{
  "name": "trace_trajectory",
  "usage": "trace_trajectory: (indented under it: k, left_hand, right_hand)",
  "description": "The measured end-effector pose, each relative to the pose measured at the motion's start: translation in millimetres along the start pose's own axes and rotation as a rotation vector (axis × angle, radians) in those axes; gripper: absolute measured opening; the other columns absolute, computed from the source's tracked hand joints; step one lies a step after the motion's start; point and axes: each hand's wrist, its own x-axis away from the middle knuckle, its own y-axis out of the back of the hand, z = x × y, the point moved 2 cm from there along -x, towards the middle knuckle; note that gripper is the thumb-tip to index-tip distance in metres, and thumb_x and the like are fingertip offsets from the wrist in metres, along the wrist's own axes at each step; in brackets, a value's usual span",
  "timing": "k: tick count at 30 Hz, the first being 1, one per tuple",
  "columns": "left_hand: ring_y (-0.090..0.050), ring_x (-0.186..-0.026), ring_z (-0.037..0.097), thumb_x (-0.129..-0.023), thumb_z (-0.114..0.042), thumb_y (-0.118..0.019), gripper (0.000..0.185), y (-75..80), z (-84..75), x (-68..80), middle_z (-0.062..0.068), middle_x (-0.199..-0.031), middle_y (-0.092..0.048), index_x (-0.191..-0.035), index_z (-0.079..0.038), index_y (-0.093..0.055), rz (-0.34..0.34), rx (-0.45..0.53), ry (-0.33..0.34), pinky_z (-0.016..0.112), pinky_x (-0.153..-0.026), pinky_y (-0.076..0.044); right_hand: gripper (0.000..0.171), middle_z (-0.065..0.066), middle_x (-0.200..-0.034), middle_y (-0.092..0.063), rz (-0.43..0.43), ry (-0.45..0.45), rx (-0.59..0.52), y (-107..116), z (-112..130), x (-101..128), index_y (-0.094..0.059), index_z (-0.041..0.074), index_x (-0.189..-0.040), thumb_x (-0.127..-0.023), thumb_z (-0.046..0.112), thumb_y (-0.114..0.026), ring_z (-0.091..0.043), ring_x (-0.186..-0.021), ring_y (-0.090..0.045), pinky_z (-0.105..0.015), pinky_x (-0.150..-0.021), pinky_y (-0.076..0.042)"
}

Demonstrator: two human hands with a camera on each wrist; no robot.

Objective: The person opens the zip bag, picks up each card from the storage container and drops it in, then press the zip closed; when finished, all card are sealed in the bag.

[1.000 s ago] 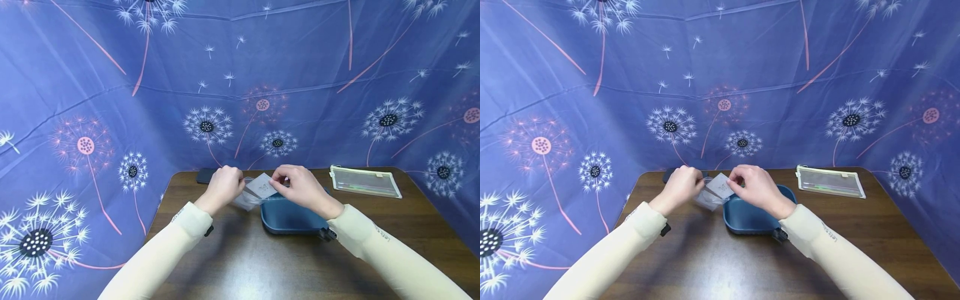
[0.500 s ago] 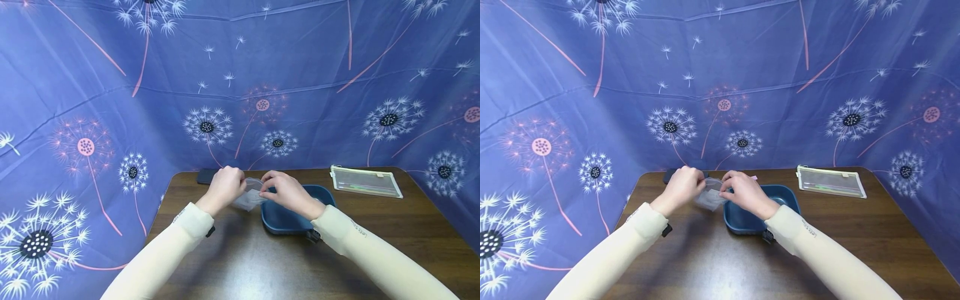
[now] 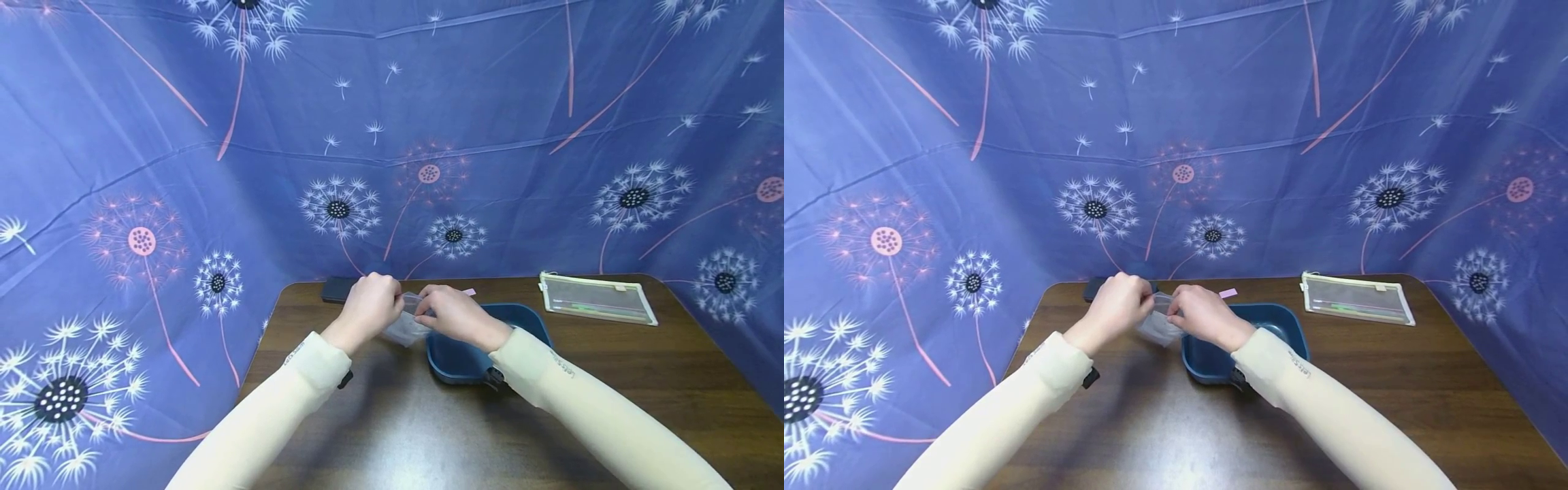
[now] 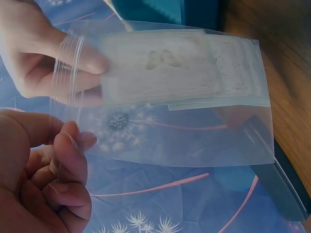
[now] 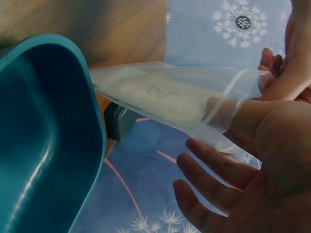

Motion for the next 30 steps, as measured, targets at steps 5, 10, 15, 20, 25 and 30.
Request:
trace_trajectory:
  k: [5,10,15,20,25,30]
  left_hand:
    - [-0.034,-0.049,0.011,-0.091,-0.008,-0.068,0.045,0.4,-1.0,0.5,-0.009,-0.05,-0.033,-0.053,-0.019,-0.046,-0.003,0.003,-0.001,0.031,-0.049,-0.036]
    - [-0.035,-0.05,0.011,-0.089,-0.008,-0.068,0.045,1.9,-2.6,0.3,-0.009,-0.051,-0.034,-0.053,-0.019,-0.045,-0.02,0.003,-0.012,0.032,-0.049,-0.037]
    - [-0.034,-0.05,0.011,-0.091,-0.008,-0.068,0.045,1.5,-3.9,-0.3,-0.008,-0.051,-0.033,-0.054,-0.019,-0.045,-0.01,0.013,-0.013,0.031,-0.05,-0.036]
    - [-0.033,-0.05,0.011,-0.091,-0.008,-0.068,0.045,0.6,-4.6,-0.2,-0.008,-0.051,-0.032,-0.054,-0.019,-0.045,-0.005,0.022,-0.01,0.031,-0.05,-0.035]
    - [-0.032,-0.05,0.011,-0.092,-0.009,-0.068,0.046,0.3,-3.8,0.7,-0.008,-0.051,-0.032,-0.054,-0.019,-0.045,-0.006,0.03,-0.01,0.03,-0.049,-0.034]
    - [-0.031,-0.048,0.01,-0.093,-0.01,-0.067,0.046,-1.0,-0.1,2.0,-0.008,-0.05,-0.033,-0.054,-0.02,-0.044,-0.012,0.014,-0.006,0.029,-0.048,-0.033]
  right_hand:
    - [0.003,0.0,-0.1,-0.071,-0.011,0.046,0.076,-6,0,-6,-0.083,0.012,-0.091,-0.091,0.015,-0.082,-0.018,-0.094,-0.067,-0.035,-0.08,-0.057]
    - [0.009,0.005,-0.089,-0.07,-0.065,0.071,0.149,-9,0,-8,-0.082,0.018,-0.079,-0.085,0.016,-0.088,-0.014,-0.079,-0.065,-0.03,-0.065,-0.055]
    - [0.013,0.004,-0.085,-0.069,-0.145,0.035,0.265,-13,1,-7,-0.08,0.021,-0.076,-0.08,0.023,-0.093,-0.019,-0.077,-0.065,-0.039,-0.063,-0.055]
    - [0.021,0.002,-0.076,-0.065,-0.222,0.006,0.373,-19,1,-8,-0.077,0.021,-0.07,-0.074,0.027,-0.097,-0.023,-0.07,-0.063,-0.043,-0.057,-0.05]
    - [0.03,0.002,-0.07,-0.06,-0.238,0.024,0.41,-22,2,-9,-0.07,0.019,-0.062,-0.071,0.027,-0.098,-0.022,-0.064,-0.059,-0.039,-0.053,-0.047]
    - [0.02,0.002,-0.075,-0.064,-0.216,0.045,0.31,-16,5,-9,-0.077,0.018,-0.069,-0.076,0.022,-0.095,-0.02,-0.068,-0.062,-0.037,-0.056,-0.049]
